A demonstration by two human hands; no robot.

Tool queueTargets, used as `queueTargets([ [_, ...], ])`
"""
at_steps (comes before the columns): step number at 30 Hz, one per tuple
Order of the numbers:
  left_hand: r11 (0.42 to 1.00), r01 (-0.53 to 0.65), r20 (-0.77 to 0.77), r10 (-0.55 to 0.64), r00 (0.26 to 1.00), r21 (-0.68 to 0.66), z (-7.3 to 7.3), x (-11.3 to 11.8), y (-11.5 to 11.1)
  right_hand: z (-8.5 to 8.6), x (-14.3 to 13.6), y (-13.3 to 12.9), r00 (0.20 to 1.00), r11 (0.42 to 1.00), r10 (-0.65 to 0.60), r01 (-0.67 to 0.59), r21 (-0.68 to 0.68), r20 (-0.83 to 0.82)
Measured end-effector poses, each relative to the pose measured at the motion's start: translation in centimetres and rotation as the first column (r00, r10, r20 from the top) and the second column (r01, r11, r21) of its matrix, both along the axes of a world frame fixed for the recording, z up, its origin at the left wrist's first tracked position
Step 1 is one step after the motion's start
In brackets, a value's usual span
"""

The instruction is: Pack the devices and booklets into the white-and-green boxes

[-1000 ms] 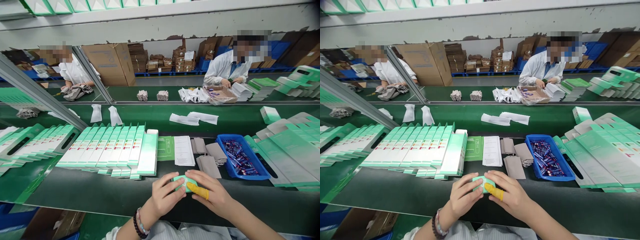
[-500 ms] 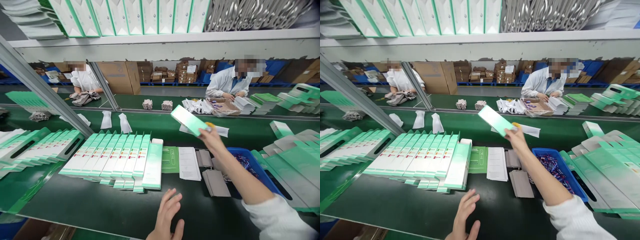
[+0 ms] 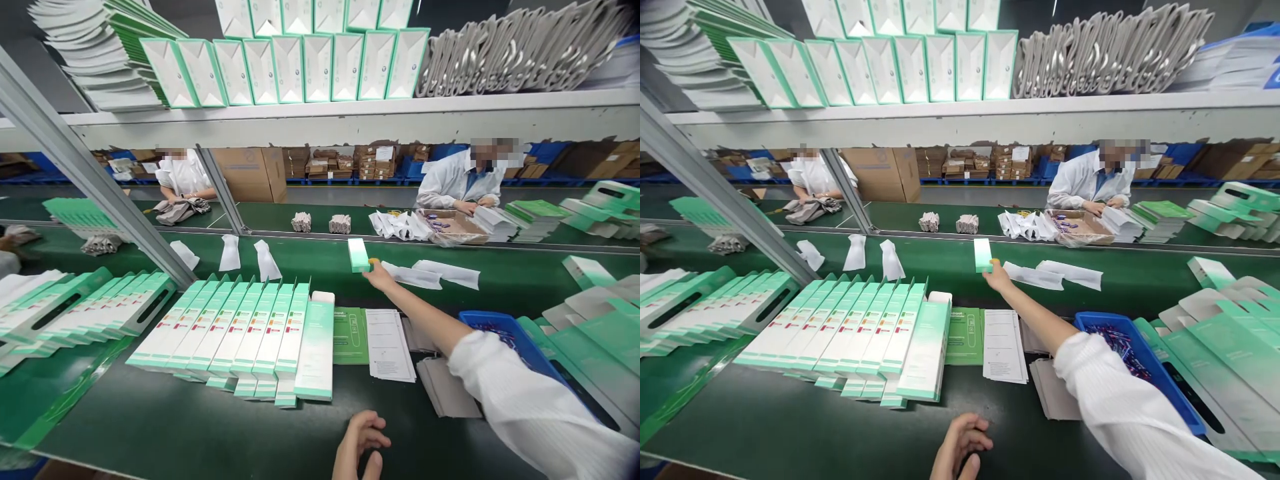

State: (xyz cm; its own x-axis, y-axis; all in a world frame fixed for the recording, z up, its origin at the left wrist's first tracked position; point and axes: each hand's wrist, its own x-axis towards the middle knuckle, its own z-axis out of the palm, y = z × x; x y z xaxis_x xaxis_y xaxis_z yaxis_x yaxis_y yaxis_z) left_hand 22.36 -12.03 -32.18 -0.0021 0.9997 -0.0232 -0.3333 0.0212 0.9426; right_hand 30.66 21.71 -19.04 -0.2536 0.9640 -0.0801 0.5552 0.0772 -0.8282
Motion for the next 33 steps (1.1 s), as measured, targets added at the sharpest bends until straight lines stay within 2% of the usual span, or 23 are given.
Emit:
queueTargets([
  [2, 0.996, 0.009, 0.099, -0.001, 0.995, -0.088, -0.1, 0.0, 0.4, -1.2, 0.9, -3.6, 0.967, 0.970, 0.184, -0.207, 0.124, 0.174],
  [4, 0.984, 0.054, 0.176, -0.023, 0.984, -0.170, 0.1, 0.1, 0.7, -2.8, 1.3, -7.8, 0.868, 0.879, 0.353, -0.435, 0.193, 0.350],
  [6, 0.963, 0.111, 0.228, -0.054, 0.972, -0.246, 0.5, 0.1, 1.0, -4.3, 1.1, -11.7, 0.739, 0.767, 0.435, -0.604, 0.217, 0.515],
  [8, 0.934, 0.163, 0.271, -0.076, 0.960, -0.317, 1.1, 0.0, 1.0, -5.5, 0.7, -14.4, 0.616, 0.668, 0.442, -0.711, 0.219, 0.652],
  [11, 0.882, 0.209, 0.338, -0.061, 0.939, -0.422, 2.1, -0.4, 0.7, -6.1, 0.5, -16.4, 0.470, 0.538, 0.405, -0.816, 0.211, 0.784],
  [14, 0.856, 0.208, 0.455, 0.035, 0.890, -0.473, 2.8, -1.0, 0.3, -5.6, 1.1, -18.0, 0.383, 0.405, 0.373, -0.887, 0.223, 0.845],
  [16, 0.863, 0.234, 0.584, 0.085, 0.808, -0.449, 3.0, -1.4, 0.1, -5.0, 1.9, -19.9, 0.356, 0.321, 0.362, -0.915, 0.243, 0.861],
  [19, 0.872, 0.312, 0.760, 0.100, 0.642, -0.378, 3.0, -2.0, 0.1, -4.2, 3.5, -24.2, 0.340, 0.213, 0.374, -0.937, 0.276, 0.863],
  [20, 0.866, 0.330, 0.789, 0.111, 0.604, -0.375, 2.9, -2.0, 0.1, -3.9, 4.2, -25.8, 0.343, 0.183, 0.393, -0.938, 0.293, 0.853],
  [22, 0.827, 0.384, 0.808, 0.134, 0.574, -0.410, 2.7, -2.0, -0.1, -3.4, 5.4, -28.1, 0.358, 0.148, 0.472, -0.933, 0.328, 0.806],
  [23, 0.799, 0.413, 0.804, 0.141, 0.578, -0.437, 2.6, -1.9, -0.2, -3.1, 5.9, -28.7, 0.368, 0.156, 0.531, -0.928, 0.338, 0.763],
  [24, 0.771, 0.440, 0.796, 0.140, 0.588, -0.460, 2.6, -1.7, -0.3, -2.9, 6.3, -28.7, 0.389, 0.194, 0.579, -0.919, 0.342, 0.717],
  [25, 0.745, 0.473, 0.793, 0.120, 0.598, -0.470, 2.6, -1.6, -0.4, -2.7, 6.7, -28.2, 0.428, 0.264, 0.593, -0.904, 0.337, 0.682],
  [27, 0.709, 0.552, 0.807, 0.041, 0.589, -0.439, 2.9, -1.3, -0.6, -2.5, 7.4, -25.9, 0.542, 0.457, 0.473, -0.825, 0.333, 0.694],
  [28, 0.702, 0.589, 0.821, -0.011, 0.571, -0.401, 3.2, -1.1, -0.7, -2.6, 7.6, -24.4, 0.585, 0.549, 0.356, -0.762, 0.343, 0.729],
  [29, 0.694, 0.625, 0.835, -0.062, 0.546, -0.357, 3.5, -1.0, -0.7, -2.9, 7.9, -23.0, 0.600, 0.615, 0.236, -0.701, 0.361, 0.765],
  [31, 0.686, 0.671, 0.851, -0.145, 0.505, -0.282, 4.1, -0.9, -0.9, -3.8, 8.4, -20.8, 0.594, 0.678, 0.106, -0.630, 0.379, 0.797],
  [33, 0.688, 0.689, 0.849, -0.207, 0.487, -0.227, 4.7, -0.7, -1.2, -5.0, 8.9, -20.0, 0.582, 0.685, 0.104, -0.630, 0.366, 0.807],
])
